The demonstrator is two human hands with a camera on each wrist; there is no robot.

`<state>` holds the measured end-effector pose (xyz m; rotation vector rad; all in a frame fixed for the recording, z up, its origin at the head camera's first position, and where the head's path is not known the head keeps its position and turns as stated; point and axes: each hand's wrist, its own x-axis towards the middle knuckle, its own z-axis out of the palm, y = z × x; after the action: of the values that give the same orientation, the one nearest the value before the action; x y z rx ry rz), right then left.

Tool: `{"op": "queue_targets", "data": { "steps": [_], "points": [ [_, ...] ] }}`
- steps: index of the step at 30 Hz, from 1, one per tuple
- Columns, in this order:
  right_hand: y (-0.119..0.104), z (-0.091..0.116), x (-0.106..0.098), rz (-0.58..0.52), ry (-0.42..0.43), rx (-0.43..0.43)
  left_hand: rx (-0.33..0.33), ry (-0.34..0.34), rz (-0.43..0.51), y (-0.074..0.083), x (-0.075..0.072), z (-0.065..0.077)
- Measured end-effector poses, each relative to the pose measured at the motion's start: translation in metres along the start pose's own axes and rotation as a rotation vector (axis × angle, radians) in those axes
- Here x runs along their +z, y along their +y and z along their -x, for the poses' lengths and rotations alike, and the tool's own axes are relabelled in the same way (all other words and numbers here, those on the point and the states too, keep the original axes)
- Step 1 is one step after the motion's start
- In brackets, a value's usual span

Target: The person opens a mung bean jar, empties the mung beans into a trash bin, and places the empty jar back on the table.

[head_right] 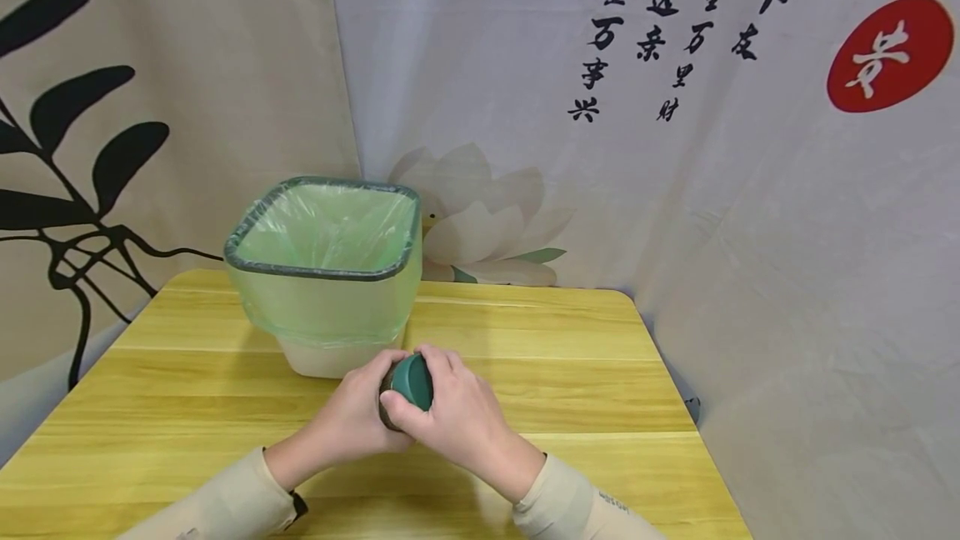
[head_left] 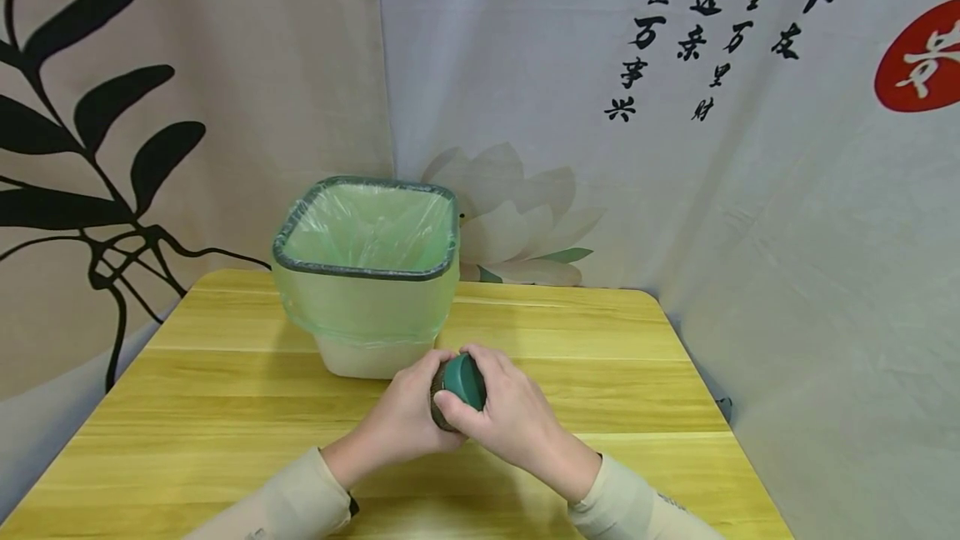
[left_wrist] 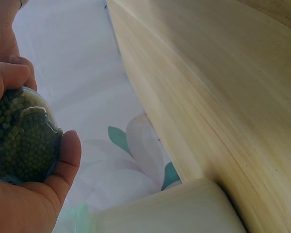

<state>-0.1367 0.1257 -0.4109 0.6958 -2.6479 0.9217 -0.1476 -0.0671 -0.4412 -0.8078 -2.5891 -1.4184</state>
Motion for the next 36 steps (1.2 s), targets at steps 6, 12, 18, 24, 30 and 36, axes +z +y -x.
{"op": "queue_targets", "data": {
  "steps": [6,12,18,24,30,36],
  "points": [
    [-0.0012,0.0001,-0.0002,0.0,-0.006,-0.002,0.004,0.005,-0.004,-0.0001,0.0003,0.0008],
    [-0.0005,0.0002,-0.0004,0.0,-0.011,0.001,0.0,0.011,-0.013,-0.0008,0.0011,0.0003],
    [0.0003,0.0006,-0.0003,-0.012,-0.013,0.0,0.002,0.015,-0.018,0.0002,0.0011,0.0004],
    [0.0016,0.0011,0.0,-0.01,-0.014,0.002,0.001,0.013,-0.017,0.0011,0.001,0.0002],
    [0.0034,0.0022,-0.0002,0.003,-0.009,-0.027,-0.015,-0.029,0.017,-0.0001,-0.0008,-0.0001],
    [0.0061,0.0048,0.0008,-0.017,-0.027,-0.037,-0.048,-0.1,0.07,-0.004,-0.0027,-0.0008]
  ]
}}
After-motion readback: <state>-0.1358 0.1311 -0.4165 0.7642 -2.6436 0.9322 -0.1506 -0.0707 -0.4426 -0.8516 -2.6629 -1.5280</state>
